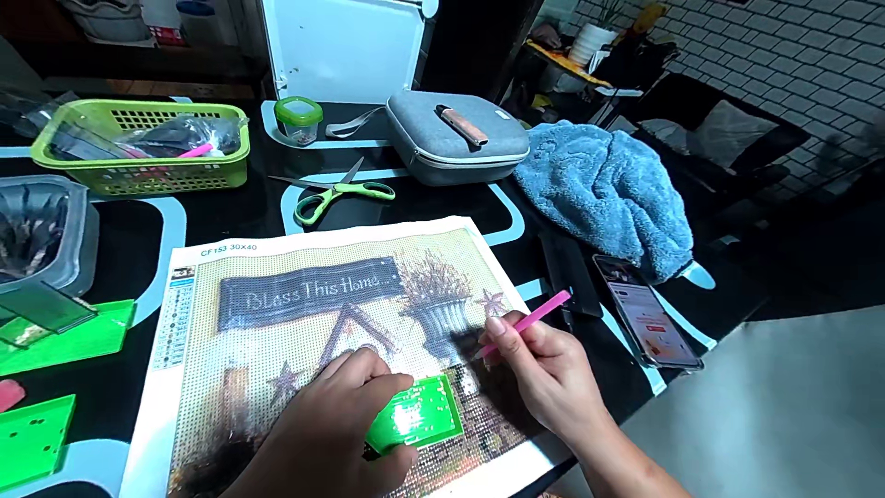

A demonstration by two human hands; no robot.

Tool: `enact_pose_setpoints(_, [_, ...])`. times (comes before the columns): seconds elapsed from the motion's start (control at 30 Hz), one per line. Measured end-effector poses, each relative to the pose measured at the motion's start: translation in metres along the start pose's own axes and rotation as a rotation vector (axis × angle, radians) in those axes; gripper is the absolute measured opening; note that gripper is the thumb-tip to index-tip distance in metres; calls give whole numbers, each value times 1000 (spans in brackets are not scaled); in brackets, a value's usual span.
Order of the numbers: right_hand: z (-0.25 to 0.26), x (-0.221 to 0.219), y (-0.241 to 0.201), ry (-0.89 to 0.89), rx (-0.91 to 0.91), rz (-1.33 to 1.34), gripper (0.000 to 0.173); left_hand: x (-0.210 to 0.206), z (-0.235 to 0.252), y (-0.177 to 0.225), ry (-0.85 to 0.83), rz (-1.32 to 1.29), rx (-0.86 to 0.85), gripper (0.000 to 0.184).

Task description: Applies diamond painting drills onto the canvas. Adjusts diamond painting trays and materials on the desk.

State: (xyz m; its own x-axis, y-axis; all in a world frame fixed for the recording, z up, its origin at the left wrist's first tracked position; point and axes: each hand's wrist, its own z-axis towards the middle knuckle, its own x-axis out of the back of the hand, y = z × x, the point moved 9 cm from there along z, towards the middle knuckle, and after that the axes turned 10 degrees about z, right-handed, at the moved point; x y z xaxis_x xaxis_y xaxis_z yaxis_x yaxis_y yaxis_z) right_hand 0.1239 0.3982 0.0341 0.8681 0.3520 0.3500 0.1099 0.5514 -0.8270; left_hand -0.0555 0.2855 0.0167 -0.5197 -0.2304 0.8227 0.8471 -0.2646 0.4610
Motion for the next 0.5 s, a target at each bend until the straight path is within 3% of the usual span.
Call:
enact_pose_setpoints(0.1, [-1, -12, -7, 20, -21, 191, 32, 0, -1, 0, 31, 25, -17, 47])
enact_pose_setpoints(0.2, [-8, -43, -18, -94, 4, 321, 32, 0, -1, 0, 59, 35, -28, 46])
enact_pose_setpoints(0.5, [-11, -66, -26, -190, 86, 229, 33, 0, -2, 1, 104, 61, -61, 41])
